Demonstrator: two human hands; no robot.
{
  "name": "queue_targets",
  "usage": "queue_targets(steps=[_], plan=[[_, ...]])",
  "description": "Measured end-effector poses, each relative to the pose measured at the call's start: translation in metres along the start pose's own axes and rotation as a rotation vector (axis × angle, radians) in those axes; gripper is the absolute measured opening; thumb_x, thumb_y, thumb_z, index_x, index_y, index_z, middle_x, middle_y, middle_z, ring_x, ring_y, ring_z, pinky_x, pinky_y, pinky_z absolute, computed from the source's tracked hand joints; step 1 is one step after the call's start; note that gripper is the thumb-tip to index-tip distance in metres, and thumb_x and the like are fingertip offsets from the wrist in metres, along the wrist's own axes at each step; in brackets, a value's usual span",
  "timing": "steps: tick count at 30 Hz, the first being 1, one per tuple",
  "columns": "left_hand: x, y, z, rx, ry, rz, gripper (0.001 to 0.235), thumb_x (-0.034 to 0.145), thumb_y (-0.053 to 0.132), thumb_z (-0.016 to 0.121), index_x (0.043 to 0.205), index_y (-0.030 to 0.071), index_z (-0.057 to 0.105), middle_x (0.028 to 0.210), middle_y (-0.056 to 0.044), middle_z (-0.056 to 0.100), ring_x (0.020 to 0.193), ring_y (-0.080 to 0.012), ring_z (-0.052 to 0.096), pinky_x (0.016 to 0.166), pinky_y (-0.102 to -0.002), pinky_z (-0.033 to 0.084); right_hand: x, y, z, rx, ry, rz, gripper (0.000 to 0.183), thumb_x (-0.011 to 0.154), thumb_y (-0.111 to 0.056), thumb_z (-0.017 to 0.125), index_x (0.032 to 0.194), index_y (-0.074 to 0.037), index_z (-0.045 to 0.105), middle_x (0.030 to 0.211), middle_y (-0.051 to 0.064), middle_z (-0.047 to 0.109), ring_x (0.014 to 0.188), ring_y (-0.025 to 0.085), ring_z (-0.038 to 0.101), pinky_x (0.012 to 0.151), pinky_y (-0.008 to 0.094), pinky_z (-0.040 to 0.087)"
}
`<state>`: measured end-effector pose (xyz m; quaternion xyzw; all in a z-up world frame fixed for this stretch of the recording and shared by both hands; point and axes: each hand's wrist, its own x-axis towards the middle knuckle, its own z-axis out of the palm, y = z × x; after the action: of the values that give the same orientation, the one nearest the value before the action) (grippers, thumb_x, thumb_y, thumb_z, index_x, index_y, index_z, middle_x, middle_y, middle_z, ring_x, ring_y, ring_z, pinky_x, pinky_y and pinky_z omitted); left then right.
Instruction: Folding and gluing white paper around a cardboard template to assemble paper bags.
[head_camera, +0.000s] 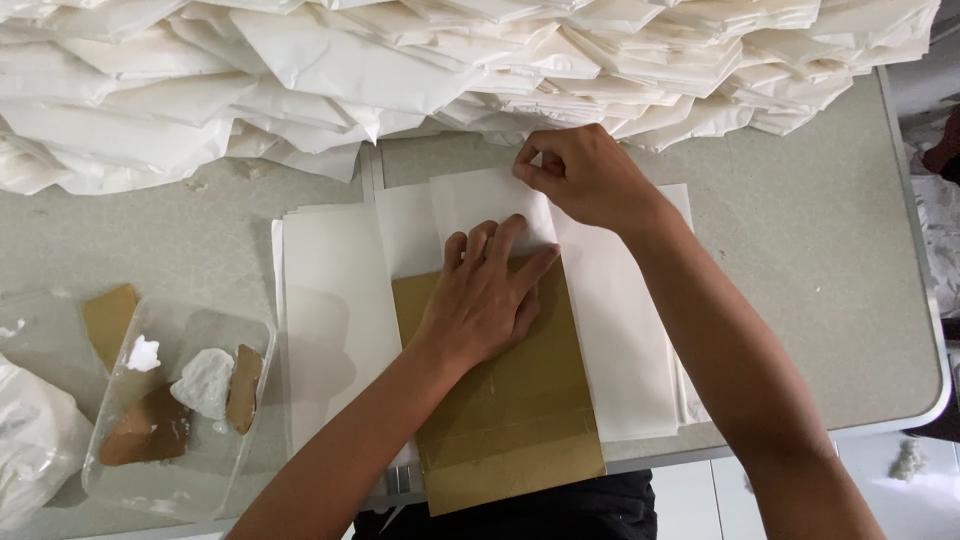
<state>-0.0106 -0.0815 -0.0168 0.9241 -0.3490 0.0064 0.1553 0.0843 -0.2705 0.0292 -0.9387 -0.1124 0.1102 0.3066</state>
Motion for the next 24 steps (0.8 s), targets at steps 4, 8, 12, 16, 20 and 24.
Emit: queue_targets(steps=[4, 8, 12, 16, 20, 24], plan=[[-0.001, 0.002, -0.005, -0.051, 0.015, 0.006, 0.041, 0.098, 0.027, 0.047, 0.137, 0.025, 0.059, 0.134, -0.011, 0.042, 0.123, -0.0345, 0.046, 0.096, -0.05, 0.039, 0.004, -0.006, -0.008, 0.038, -0.065, 0.025, 0.018, 0.097, -0.02, 0.061, 0.097, -0.005, 0.071, 0.059, 0.007, 0.054, 0.061, 0.024, 0.06, 0.062, 0.038, 0.047], [-0.002, -0.001, 0.003, 0.0, -0.013, 0.021, 0.037, 0.1, 0.032, 0.044, 0.134, 0.025, 0.058, 0.128, -0.008, 0.045, 0.123, -0.0301, 0.047, 0.098, -0.049, 0.039, 0.01, -0.006, -0.016, -0.003, -0.166, 0.113, 0.035, 0.101, -0.031, 0.049, 0.08, -0.007, 0.063, 0.057, 0.009, 0.053, 0.061, 0.024, 0.056, 0.064, 0.04, 0.046], [-0.004, 0.001, 0.002, 0.045, -0.054, 0.034, 0.039, 0.1, 0.036, 0.04, 0.133, 0.024, 0.057, 0.127, -0.006, 0.049, 0.123, -0.0263, 0.048, 0.098, -0.045, 0.039, 0.015, 0.006, -0.017, -0.051, -0.258, 0.138, 0.028, 0.098, -0.028, 0.056, 0.085, -0.006, 0.068, 0.061, 0.008, 0.055, 0.066, 0.025, 0.06, 0.066, 0.04, 0.047], [-0.003, 0.004, -0.004, 0.061, -0.078, 0.046, 0.041, 0.101, 0.035, 0.04, 0.136, 0.021, 0.055, 0.134, -0.007, 0.048, 0.128, -0.0264, 0.045, 0.101, -0.044, 0.037, 0.018, 0.018, -0.015, 0.01, -0.279, 0.155, 0.027, 0.098, -0.032, 0.057, 0.084, -0.01, 0.067, 0.063, 0.004, 0.051, 0.064, 0.021, 0.054, 0.065, 0.037, 0.044], [-0.001, 0.007, -0.013, 0.072, -0.154, 0.071, 0.05, 0.101, 0.037, 0.038, 0.144, 0.015, 0.048, 0.146, -0.009, 0.044, 0.138, -0.028, 0.039, 0.106, -0.046, 0.033, 0.016, 0.019, -0.016, 0.031, -0.261, 0.129, 0.026, 0.1, -0.029, 0.057, 0.087, -0.009, 0.067, 0.063, 0.004, 0.05, 0.064, 0.02, 0.054, 0.064, 0.036, 0.045], [0.001, 0.009, -0.018, 0.089, -0.196, 0.097, 0.053, 0.1, 0.038, 0.037, 0.145, 0.012, 0.045, 0.15, -0.011, 0.041, 0.143, -0.0287, 0.035, 0.106, -0.045, 0.032, 0.012, 0.014, -0.011, 0.03, -0.204, 0.086, 0.022, 0.1, -0.025, 0.06, 0.091, -0.008, 0.069, 0.063, 0.003, 0.05, 0.063, 0.019, 0.055, 0.063, 0.036, 0.045]])
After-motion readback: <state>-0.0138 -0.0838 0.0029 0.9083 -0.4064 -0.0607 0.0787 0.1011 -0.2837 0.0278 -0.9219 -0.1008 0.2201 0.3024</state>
